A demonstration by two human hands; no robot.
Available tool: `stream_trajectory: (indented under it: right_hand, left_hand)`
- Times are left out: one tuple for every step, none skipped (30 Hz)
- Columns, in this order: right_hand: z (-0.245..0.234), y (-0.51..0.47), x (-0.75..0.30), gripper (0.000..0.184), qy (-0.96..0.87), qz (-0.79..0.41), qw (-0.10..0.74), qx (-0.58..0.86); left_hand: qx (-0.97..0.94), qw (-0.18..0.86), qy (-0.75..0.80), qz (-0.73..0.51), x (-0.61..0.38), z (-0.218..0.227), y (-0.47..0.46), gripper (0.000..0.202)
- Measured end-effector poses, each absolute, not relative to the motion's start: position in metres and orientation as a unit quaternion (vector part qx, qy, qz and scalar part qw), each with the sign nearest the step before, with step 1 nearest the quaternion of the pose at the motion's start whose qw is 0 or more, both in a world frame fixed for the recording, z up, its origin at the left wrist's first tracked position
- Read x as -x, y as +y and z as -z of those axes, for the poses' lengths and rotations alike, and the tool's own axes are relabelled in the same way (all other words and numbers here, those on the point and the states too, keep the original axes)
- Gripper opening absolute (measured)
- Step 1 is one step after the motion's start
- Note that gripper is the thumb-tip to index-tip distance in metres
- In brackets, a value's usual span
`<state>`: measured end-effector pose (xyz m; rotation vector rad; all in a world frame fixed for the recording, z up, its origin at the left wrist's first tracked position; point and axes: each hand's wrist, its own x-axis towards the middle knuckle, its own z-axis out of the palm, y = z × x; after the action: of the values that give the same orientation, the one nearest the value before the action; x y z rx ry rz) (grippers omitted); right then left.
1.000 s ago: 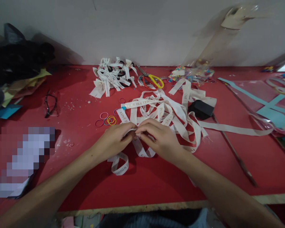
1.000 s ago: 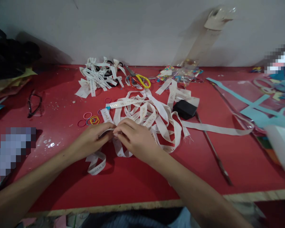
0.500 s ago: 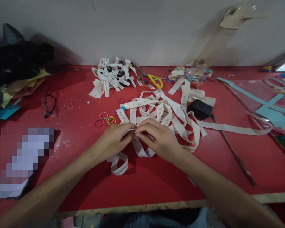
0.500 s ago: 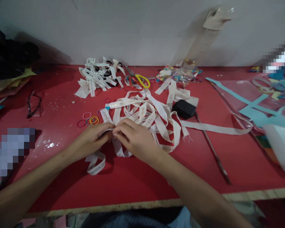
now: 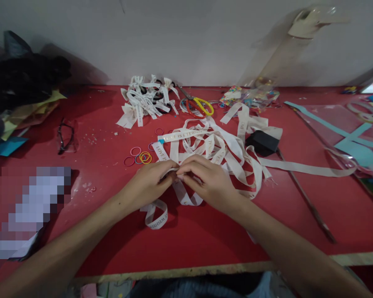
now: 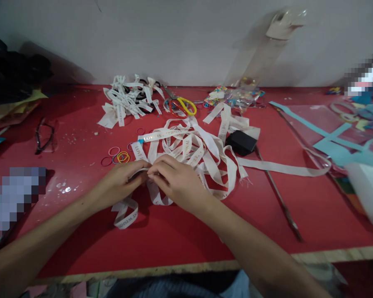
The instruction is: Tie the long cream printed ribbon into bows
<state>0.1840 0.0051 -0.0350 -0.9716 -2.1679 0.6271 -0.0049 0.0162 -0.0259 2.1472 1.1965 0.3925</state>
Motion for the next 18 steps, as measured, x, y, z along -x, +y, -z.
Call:
stream_trajectory:
  right_hand:
    - [0.0349, 0.0050, -0.1840, 0.009, -0.831, -0.240, 0.335, 0.372]
    - [0.0348, 0.0050, -0.1841, 0.009, -0.832, -0.241, 0.335, 0.371]
    - [0.0348, 0.0051, -0.1841, 0.009, -0.833, -0.242, 0.333, 0.371]
    - [0.0348, 0.0051, -0.1842, 0.009, -0.833, -0.242, 0.332, 0.370]
    - [0.0350, 0.0052, -0.1842, 0.009, -0.833, -0.242, 0.332, 0.370]
    - [0.0352, 0.0053, -0.1842, 0.009, -0.833, -0.240, 0.333, 0.370]
    - [0.0355, 0.0054, -0.1842, 0.009, -0.833, -0.239, 0.335, 0.370]
    - [0.0358, 0.0054, -0.1842, 0.009, -0.833, -0.238, 0.336, 0.369]
    - [0.0360, 0.0055, -0.1842, 0.009, -0.833, -0.237, 0.337, 0.368]
    - [0.0363, 0.0056, -0.1843, 0.009, -0.834, -0.237, 0.338, 0.366]
    - [0.0364, 0.0057, -0.1844, 0.009, -0.835, -0.237, 0.337, 0.366]
    - [0.0365, 0.0057, -0.1845, 0.009, -0.835, -0.237, 0.336, 0.365]
    - [0.0364, 0.0057, -0.1846, 0.009, -0.836, -0.237, 0.335, 0.365]
    - [0.0363, 0.0057, -0.1847, 0.009, -0.836, -0.236, 0.335, 0.365]
    - [0.0361, 0.0057, -0.1847, 0.009, -0.837, -0.236, 0.334, 0.365]
    - [0.0359, 0.0057, -0.1848, 0.009, -0.837, -0.236, 0.333, 0.365]
    - [0.0357, 0.0057, -0.1848, 0.009, -0.837, -0.236, 0.334, 0.365]
    - [0.0357, 0.0057, -0.1848, 0.009, -0.836, -0.236, 0.334, 0.365]
  left_hand:
    - [-0.816, 0.321, 0.456, -0.148, 0.0049, 0.0258, 0.0162, 0.014]
    - [-0.816, 0.322, 0.457, -0.147, 0.0050, 0.0257, 0.0162, 0.014]
    - [-0.815, 0.323, 0.458, -0.146, 0.0050, 0.0257, 0.0161, 0.013]
    - [-0.815, 0.323, 0.458, -0.145, 0.0051, 0.0257, 0.0160, 0.013]
    - [-0.815, 0.324, 0.459, -0.144, 0.0050, 0.0257, 0.0158, 0.013]
    - [-0.814, 0.325, 0.458, -0.144, 0.0050, 0.0257, 0.0157, 0.013]
    - [-0.814, 0.326, 0.458, -0.145, 0.0049, 0.0257, 0.0156, 0.014]
    - [-0.813, 0.327, 0.459, -0.145, 0.0048, 0.0259, 0.0156, 0.014]
    - [-0.813, 0.326, 0.460, -0.145, 0.0047, 0.0260, 0.0157, 0.014]
    - [-0.813, 0.326, 0.461, -0.144, 0.0046, 0.0262, 0.0158, 0.014]
    - [-0.813, 0.325, 0.461, -0.143, 0.0045, 0.0264, 0.0160, 0.014]
    - [-0.813, 0.325, 0.462, -0.143, 0.0045, 0.0265, 0.0161, 0.013]
    - [-0.813, 0.324, 0.462, -0.143, 0.0046, 0.0266, 0.0161, 0.013]
    - [-0.813, 0.325, 0.462, -0.143, 0.0046, 0.0267, 0.0161, 0.013]
    - [-0.813, 0.324, 0.462, -0.144, 0.0048, 0.0266, 0.0161, 0.012]
    - [-0.813, 0.324, 0.462, -0.144, 0.0050, 0.0266, 0.0160, 0.013]
    - [-0.813, 0.324, 0.462, -0.142, 0.0051, 0.0264, 0.0158, 0.013]
    - [-0.814, 0.324, 0.462, -0.141, 0.0053, 0.0263, 0.0157, 0.013]
